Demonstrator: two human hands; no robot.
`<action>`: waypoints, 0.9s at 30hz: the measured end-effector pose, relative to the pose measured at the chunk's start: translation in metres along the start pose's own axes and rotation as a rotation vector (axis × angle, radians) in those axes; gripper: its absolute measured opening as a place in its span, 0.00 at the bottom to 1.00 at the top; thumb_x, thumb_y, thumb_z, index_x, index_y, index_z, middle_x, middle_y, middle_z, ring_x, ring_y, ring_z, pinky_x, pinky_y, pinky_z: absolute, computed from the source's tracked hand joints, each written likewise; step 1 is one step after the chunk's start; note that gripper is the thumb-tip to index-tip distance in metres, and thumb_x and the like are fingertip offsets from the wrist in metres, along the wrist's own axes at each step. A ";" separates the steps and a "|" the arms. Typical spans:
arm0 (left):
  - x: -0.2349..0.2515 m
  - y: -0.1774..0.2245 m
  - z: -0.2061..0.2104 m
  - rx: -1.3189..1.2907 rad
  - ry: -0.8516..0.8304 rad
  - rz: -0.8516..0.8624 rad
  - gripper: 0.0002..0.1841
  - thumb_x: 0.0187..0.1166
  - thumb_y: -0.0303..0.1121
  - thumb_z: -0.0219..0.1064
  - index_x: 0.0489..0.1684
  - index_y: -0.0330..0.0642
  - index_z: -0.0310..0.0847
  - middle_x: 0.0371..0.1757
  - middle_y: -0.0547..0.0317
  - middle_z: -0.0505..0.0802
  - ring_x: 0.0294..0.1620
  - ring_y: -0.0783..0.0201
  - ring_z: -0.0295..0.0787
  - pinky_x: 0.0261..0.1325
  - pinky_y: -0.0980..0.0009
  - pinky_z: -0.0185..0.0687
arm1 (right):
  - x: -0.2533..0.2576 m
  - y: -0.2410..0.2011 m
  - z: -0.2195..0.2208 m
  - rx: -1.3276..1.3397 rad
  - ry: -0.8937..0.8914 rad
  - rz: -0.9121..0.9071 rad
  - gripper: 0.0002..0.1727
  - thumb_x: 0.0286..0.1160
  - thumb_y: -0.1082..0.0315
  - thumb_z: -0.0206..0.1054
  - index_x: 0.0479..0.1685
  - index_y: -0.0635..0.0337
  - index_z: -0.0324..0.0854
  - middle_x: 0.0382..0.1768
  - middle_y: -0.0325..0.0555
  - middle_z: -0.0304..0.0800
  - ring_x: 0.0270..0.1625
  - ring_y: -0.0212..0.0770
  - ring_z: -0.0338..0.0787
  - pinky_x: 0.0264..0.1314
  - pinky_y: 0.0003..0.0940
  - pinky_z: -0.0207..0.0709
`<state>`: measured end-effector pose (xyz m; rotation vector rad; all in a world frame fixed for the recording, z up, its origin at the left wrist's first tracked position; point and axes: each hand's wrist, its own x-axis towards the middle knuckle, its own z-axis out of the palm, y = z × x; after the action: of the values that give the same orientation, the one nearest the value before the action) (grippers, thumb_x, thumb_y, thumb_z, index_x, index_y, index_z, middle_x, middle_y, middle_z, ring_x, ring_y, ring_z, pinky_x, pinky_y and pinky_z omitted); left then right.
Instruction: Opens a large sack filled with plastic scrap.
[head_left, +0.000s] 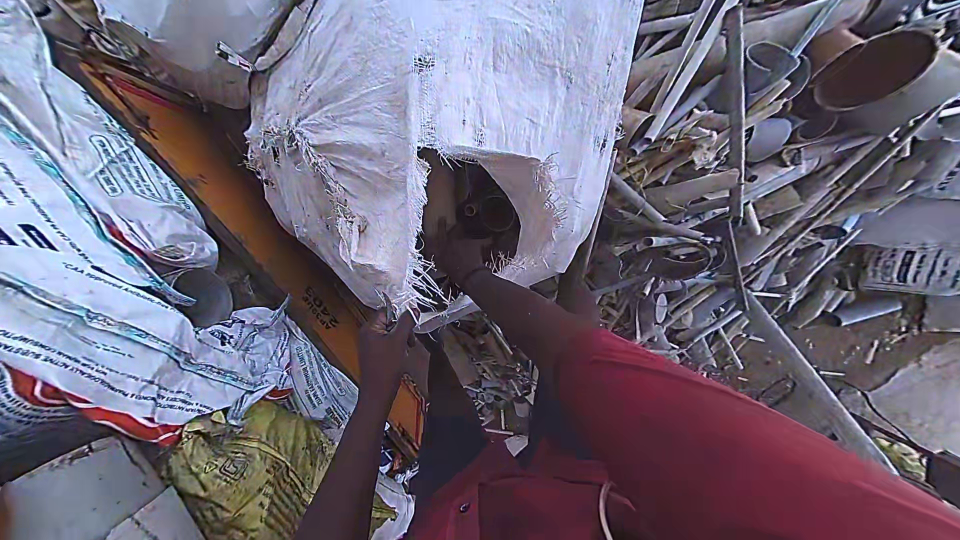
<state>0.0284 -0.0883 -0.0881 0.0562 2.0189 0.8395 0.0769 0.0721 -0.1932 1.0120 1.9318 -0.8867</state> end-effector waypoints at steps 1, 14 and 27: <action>0.001 -0.001 -0.001 0.006 -0.001 0.006 0.07 0.82 0.28 0.68 0.32 0.38 0.83 0.15 0.69 0.83 0.13 0.76 0.75 0.20 0.81 0.71 | 0.006 -0.004 0.000 -0.019 0.001 -0.006 0.44 0.86 0.73 0.57 0.96 0.66 0.33 0.68 0.77 0.79 0.63 0.74 0.87 0.63 0.66 0.78; 0.006 -0.001 -0.006 -0.024 0.099 -0.034 0.09 0.84 0.30 0.67 0.32 0.36 0.83 0.15 0.66 0.82 0.12 0.75 0.73 0.18 0.80 0.69 | -0.037 0.083 -0.057 -0.081 0.333 -0.182 0.29 0.79 0.64 0.63 0.78 0.68 0.70 0.44 0.65 0.91 0.50 0.68 0.92 0.51 0.65 0.81; -0.002 0.019 -0.004 0.156 0.064 -0.054 0.11 0.86 0.33 0.63 0.33 0.36 0.82 0.17 0.65 0.82 0.14 0.72 0.73 0.22 0.75 0.70 | -0.333 0.260 -0.169 1.293 1.018 -0.107 0.10 0.76 0.63 0.57 0.28 0.41 0.81 0.29 0.28 0.90 0.32 0.30 0.91 0.34 0.37 0.88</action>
<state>0.0211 -0.0768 -0.0746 0.0629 2.1339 0.6560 0.3808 0.2159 0.1126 2.4683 2.0453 -2.0604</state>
